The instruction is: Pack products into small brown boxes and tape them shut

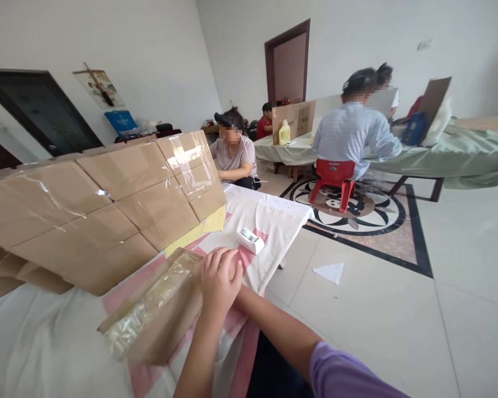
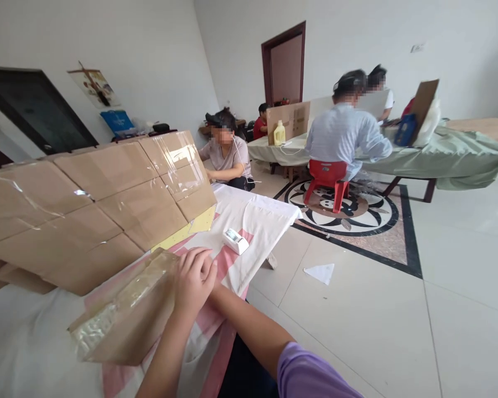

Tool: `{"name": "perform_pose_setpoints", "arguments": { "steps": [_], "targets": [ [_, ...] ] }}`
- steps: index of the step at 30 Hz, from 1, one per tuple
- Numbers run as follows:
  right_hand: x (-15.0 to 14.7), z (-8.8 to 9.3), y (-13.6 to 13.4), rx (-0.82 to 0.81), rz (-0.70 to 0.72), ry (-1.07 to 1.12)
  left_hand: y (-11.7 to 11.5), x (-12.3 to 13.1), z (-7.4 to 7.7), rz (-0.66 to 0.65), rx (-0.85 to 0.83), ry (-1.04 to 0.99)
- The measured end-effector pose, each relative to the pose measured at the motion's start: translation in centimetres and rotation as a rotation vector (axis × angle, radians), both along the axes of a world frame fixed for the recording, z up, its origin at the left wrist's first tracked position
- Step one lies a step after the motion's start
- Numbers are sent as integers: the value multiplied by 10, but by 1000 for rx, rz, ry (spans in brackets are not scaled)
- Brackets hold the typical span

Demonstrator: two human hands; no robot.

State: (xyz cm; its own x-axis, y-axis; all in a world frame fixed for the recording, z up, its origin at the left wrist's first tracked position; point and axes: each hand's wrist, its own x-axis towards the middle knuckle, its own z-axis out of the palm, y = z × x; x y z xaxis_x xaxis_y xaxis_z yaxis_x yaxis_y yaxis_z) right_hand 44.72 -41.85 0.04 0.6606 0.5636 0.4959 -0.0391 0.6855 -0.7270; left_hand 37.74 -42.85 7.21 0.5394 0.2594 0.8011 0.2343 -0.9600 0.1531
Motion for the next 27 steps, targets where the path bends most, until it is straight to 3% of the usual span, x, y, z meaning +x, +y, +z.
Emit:
{"name": "perform_pose_setpoints", "arguments": {
  "steps": [3,5,7,9,12,16,21,27],
  "targets": [
    [25,9,-12,-66,-263,26,15,23,-13,-62,-248,-162],
    [50,16,-24,-118,-395,34,31,41,-24,-30,-565,-217],
    [79,22,-36,-215,-640,-61,48,63,-39,36,-915,-149],
    [106,25,-47,-320,-741,-116,61,85,-56,71,-1059,-85],
    [137,23,-58,-529,-634,-124,70,109,-79,14,-1000,-77],
    [160,14,-67,-884,-385,-76,73,117,-95,-105,-812,0],
    [174,12,-66,-1036,-254,-56,77,113,-99,-80,-763,52],
    [179,27,-44,-1180,-161,-120,80,111,-92,-44,-793,60]
  ]
}}
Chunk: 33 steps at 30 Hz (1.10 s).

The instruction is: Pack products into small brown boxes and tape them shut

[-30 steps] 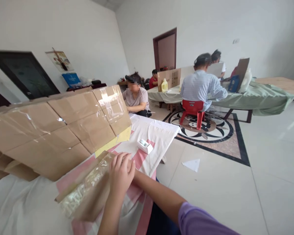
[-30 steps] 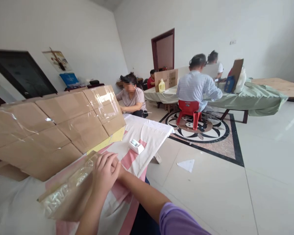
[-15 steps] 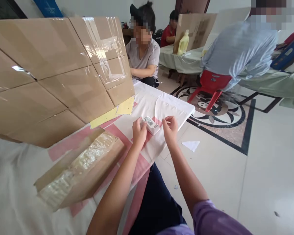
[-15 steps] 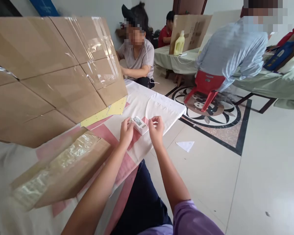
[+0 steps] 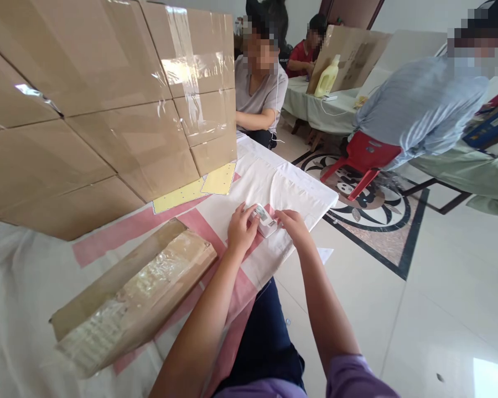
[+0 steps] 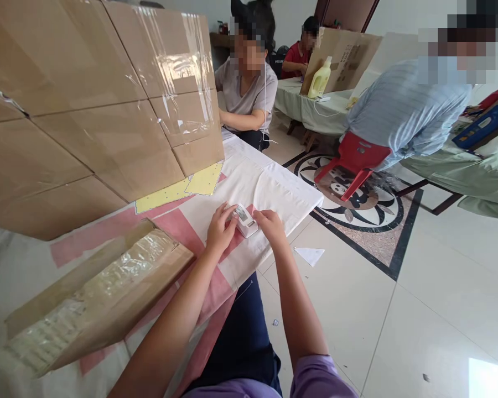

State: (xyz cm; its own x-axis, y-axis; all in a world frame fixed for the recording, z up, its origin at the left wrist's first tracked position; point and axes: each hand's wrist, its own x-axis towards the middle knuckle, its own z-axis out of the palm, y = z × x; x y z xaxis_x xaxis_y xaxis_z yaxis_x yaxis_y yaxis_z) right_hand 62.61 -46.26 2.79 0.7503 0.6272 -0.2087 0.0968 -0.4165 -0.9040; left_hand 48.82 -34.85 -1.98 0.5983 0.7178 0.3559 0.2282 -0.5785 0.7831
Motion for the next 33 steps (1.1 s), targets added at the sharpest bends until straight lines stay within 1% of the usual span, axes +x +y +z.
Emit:
{"name": "perform_pose_setpoints", "arguments": {
  "steps": [5,8,12,15,18,22,27,30,33],
  "targets": [
    [3,8,20,-172,62,-60,1,2,2,20,-4,6],
    [2,12,30,-246,127,-67,-1,2,2,25,13,22],
    [6,19,39,-314,235,-11,-3,1,6,-13,-10,65],
    [11,23,41,-346,275,21,-4,-3,8,-56,-30,93],
    [11,26,40,-347,307,25,-5,-5,7,-72,-28,113],
    [6,35,38,-317,291,-21,-6,-5,5,-65,-16,100],
    [2,51,36,-300,271,-79,-9,-5,9,-42,-7,84],
    [3,50,28,-325,253,-87,-11,-5,11,-31,-4,94],
    [5,44,18,-336,234,-76,-12,-6,11,-30,13,103]
  ]
}}
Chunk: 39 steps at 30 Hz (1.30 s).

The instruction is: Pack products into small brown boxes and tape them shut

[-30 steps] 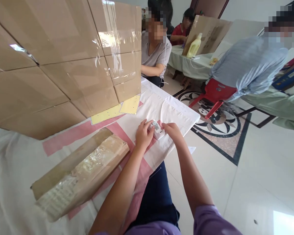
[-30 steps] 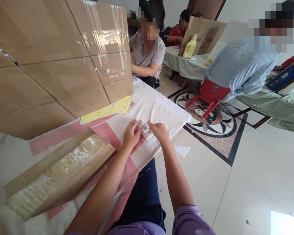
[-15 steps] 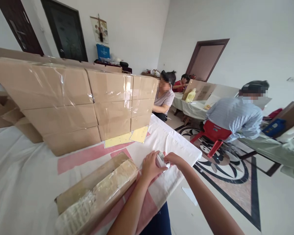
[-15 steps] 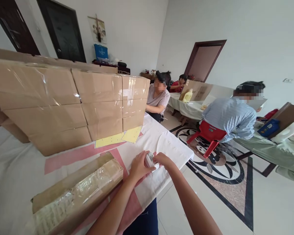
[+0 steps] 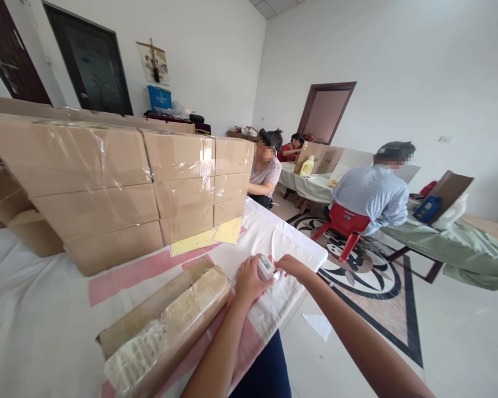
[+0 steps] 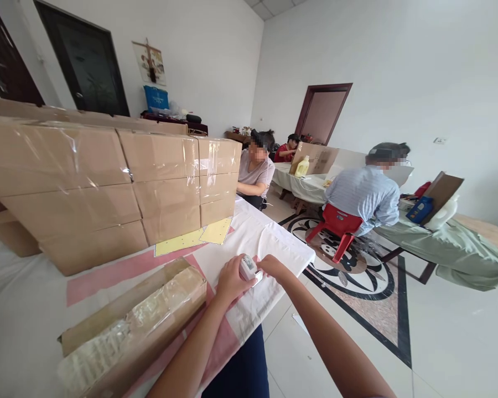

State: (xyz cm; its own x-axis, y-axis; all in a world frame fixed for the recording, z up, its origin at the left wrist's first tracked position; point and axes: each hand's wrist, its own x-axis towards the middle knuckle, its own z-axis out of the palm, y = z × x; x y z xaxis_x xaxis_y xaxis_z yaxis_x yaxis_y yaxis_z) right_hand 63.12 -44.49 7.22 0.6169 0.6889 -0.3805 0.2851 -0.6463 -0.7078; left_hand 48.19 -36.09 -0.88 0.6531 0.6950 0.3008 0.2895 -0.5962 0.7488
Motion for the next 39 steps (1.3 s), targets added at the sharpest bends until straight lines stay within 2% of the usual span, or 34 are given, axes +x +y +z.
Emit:
{"name": "perform_pose_setpoints", "arguments": {
  "steps": [4,11,22,31,39],
  "targets": [
    [2,-6,-10,7,-28,12,0,-1,-2,-1,29,-15],
    [-4,-5,-21,59,-79,48,0,-1,-3,-5,38,8],
    [-10,-32,-37,197,-43,277,2,-3,-4,-14,54,11],
    [6,-45,-39,224,31,381,3,-1,-8,-8,31,-1],
    [9,-50,-40,265,114,386,2,-3,-6,19,48,49]
  ]
}}
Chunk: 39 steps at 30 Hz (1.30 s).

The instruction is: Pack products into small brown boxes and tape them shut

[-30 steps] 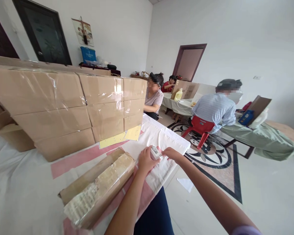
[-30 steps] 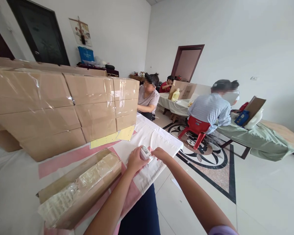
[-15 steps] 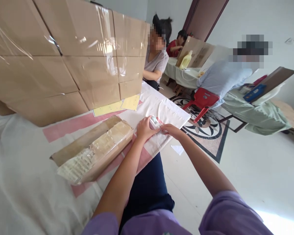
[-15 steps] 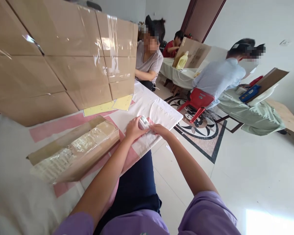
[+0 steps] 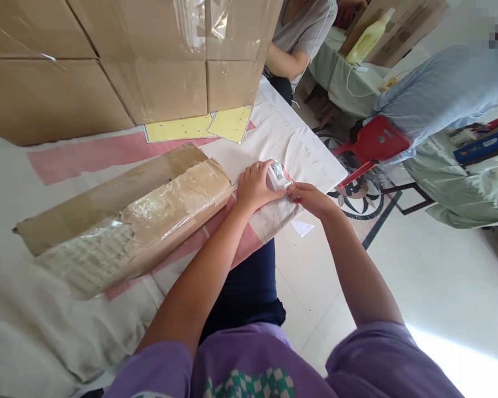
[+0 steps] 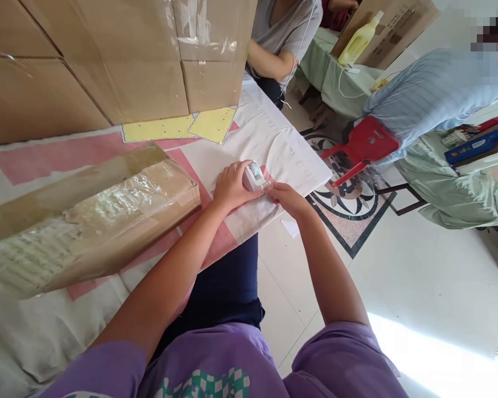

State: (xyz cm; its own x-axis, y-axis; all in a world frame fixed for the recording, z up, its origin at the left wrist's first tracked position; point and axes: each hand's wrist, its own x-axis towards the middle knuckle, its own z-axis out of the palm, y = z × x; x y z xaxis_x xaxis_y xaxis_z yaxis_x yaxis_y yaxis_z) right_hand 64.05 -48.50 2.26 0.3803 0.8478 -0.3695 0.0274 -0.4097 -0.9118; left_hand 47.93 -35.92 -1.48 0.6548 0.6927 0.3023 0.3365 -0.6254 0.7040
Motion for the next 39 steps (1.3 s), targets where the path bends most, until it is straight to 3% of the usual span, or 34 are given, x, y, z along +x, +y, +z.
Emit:
{"name": "perform_pose_setpoints", "arguments": {
  "steps": [6,15,23,26,29,33,35,39],
  "targets": [
    [5,-11,-3,52,46,-60,0,0,2,1,4,17],
    [12,-9,1,-8,161,-138,-2,3,6,35,1,-5],
    [-13,15,-17,-20,98,-320,-4,3,2,-2,6,-41],
    [-30,24,-33,48,26,-364,-7,2,15,18,63,-129],
    [-58,36,-49,145,30,-387,-21,-16,43,-33,93,-262],
    [-100,59,-65,248,143,-422,-55,-65,73,-277,82,-290],
    [-120,70,-71,285,214,-470,-70,-94,75,-267,168,-290],
    [-150,81,-72,344,362,-540,-84,-140,69,-120,439,-284]
  ]
}}
